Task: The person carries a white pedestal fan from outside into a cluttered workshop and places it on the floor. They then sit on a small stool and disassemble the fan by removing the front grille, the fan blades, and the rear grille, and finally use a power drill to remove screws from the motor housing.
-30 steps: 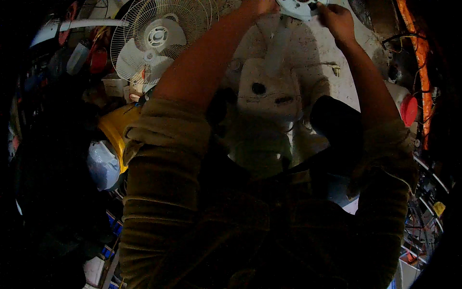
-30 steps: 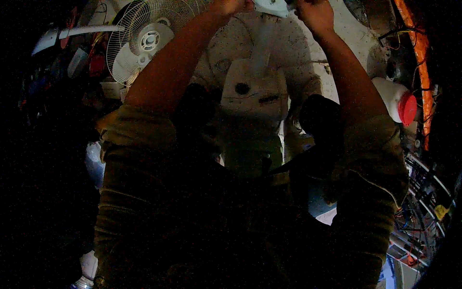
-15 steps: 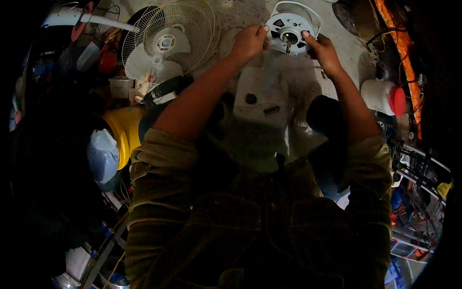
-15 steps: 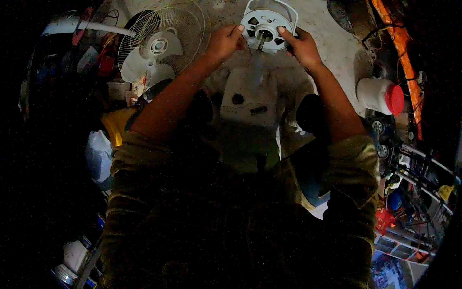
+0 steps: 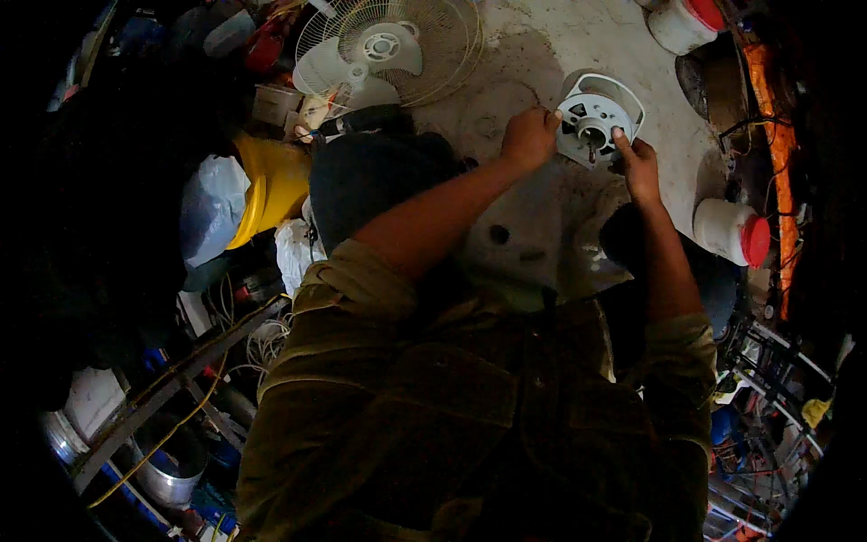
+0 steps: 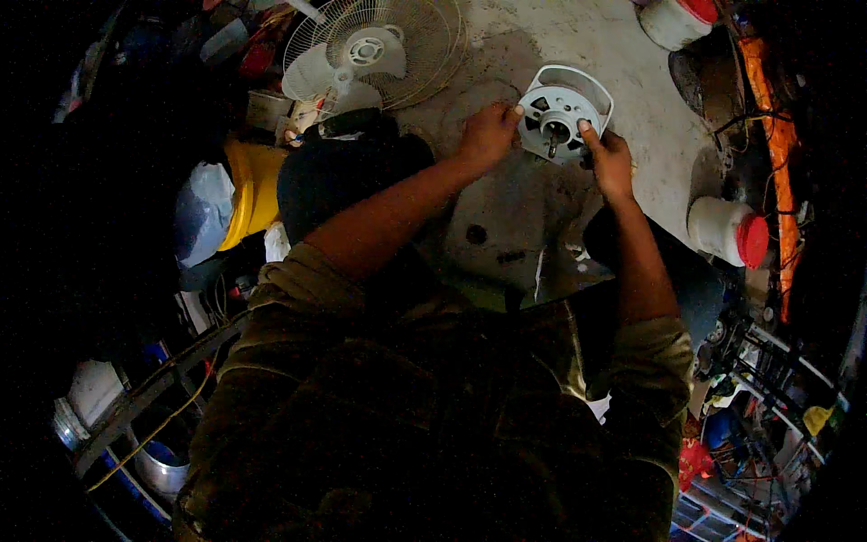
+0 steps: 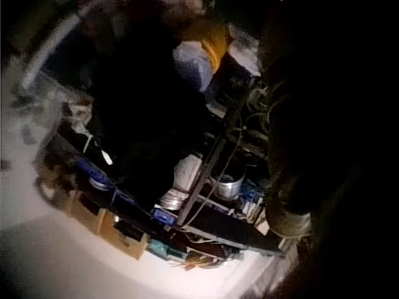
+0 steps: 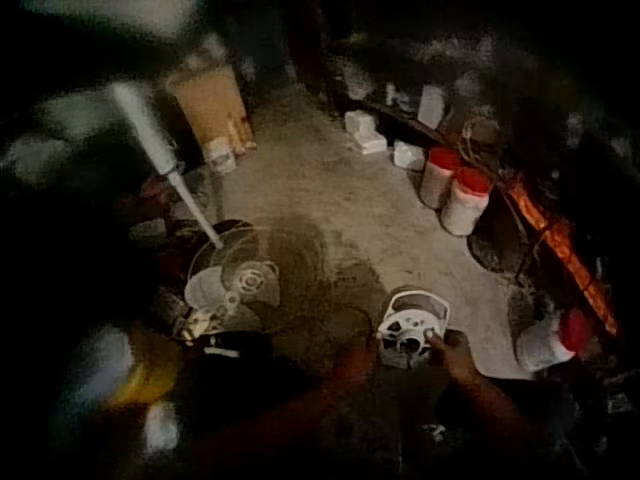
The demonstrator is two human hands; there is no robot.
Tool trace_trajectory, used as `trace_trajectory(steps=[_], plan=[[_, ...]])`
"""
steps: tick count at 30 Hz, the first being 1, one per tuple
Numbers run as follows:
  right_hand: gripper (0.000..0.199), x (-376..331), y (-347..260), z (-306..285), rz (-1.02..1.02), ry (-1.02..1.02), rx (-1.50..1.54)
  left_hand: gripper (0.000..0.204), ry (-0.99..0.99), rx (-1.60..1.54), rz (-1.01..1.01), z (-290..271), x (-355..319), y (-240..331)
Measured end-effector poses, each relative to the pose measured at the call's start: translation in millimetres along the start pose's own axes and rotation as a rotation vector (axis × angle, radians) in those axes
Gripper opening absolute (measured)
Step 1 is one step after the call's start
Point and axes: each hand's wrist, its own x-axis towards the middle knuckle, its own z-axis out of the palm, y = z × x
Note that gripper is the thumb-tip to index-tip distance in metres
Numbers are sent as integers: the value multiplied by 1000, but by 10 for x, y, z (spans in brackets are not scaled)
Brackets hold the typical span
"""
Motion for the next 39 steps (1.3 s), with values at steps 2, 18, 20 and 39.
trace_trajectory(steps=[2,18,20,39], plan=[[58,68,-61,99,18,11,-10,42,12,14,-24,-39,42,-63],[64,3801,488,724,232,74,-49,43,42,130,-170,523,3517,-872],[60,4141,428,702,239,13,-110,42,51,159,-159,572,3862,-945],[40,1341,769,-229,14,241,-471,37,-86,6,-200,803,1299,68]])
